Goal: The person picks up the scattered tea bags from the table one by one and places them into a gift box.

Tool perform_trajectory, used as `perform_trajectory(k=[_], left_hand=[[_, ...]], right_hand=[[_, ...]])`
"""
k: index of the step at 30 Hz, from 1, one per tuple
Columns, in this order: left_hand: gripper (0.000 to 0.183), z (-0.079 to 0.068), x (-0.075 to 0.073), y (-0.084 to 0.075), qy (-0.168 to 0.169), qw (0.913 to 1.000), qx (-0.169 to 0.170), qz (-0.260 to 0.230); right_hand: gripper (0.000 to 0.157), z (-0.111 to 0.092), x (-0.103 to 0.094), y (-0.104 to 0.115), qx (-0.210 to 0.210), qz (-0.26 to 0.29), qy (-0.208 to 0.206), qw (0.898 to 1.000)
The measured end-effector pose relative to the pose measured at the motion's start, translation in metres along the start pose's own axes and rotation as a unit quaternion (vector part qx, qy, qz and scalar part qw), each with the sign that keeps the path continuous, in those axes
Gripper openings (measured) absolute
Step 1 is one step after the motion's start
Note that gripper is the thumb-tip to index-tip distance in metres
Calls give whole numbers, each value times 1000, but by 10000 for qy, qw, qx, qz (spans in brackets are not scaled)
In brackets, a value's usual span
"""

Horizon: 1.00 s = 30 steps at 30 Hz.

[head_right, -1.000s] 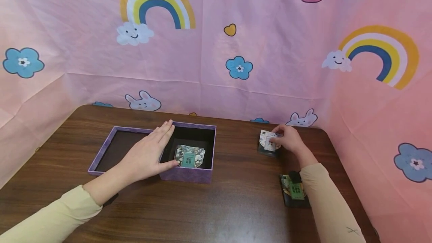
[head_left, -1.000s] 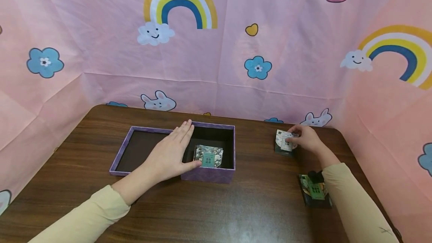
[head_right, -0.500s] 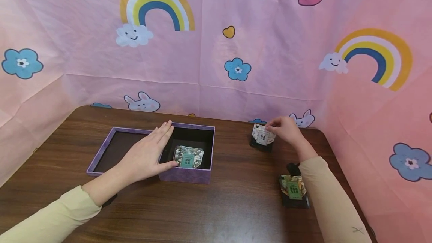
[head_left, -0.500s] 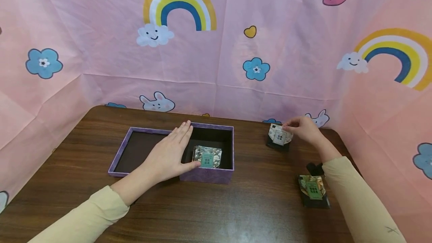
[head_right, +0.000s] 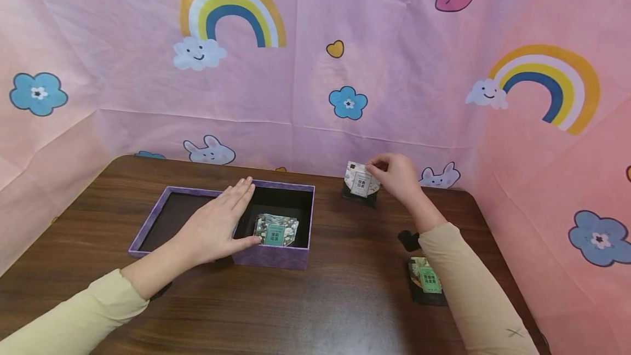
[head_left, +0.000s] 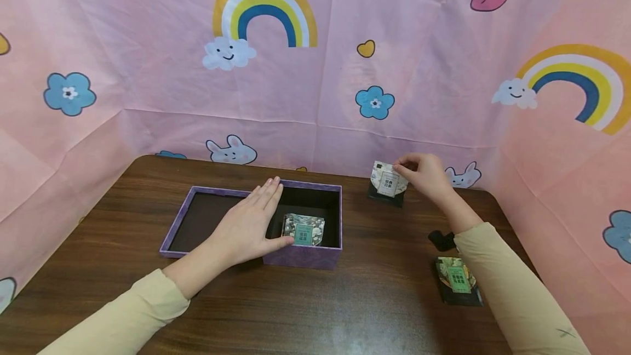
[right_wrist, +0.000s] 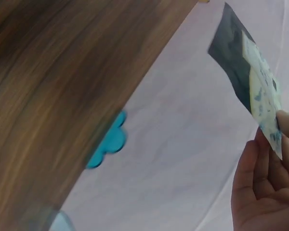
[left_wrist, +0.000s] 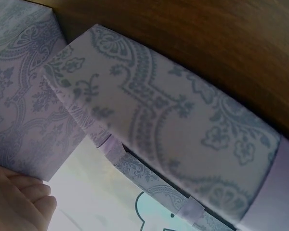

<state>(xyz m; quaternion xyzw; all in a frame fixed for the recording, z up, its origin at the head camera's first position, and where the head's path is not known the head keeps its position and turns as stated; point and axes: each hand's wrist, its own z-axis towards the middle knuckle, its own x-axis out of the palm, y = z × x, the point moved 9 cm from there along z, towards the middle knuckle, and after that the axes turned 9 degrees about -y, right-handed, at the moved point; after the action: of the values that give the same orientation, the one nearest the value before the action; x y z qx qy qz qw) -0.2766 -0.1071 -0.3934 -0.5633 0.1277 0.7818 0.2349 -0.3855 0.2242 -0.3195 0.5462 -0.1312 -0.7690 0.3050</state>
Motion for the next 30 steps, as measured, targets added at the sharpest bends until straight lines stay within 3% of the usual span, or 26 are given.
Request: perform_trajectory(k=[12,21,30], left_hand=[[114,0,-1,-1,47,10000,58,57],[114,1,0,0,76,10000,28,31],[114,1,0,0,75,10000,5,-5]], right_hand=[[14,0,17,65,-362,759,-170,9963],[12,-9,43,106,-539,1269,133,9904],[10,-16,74,130,-630,1654,437,9832]])
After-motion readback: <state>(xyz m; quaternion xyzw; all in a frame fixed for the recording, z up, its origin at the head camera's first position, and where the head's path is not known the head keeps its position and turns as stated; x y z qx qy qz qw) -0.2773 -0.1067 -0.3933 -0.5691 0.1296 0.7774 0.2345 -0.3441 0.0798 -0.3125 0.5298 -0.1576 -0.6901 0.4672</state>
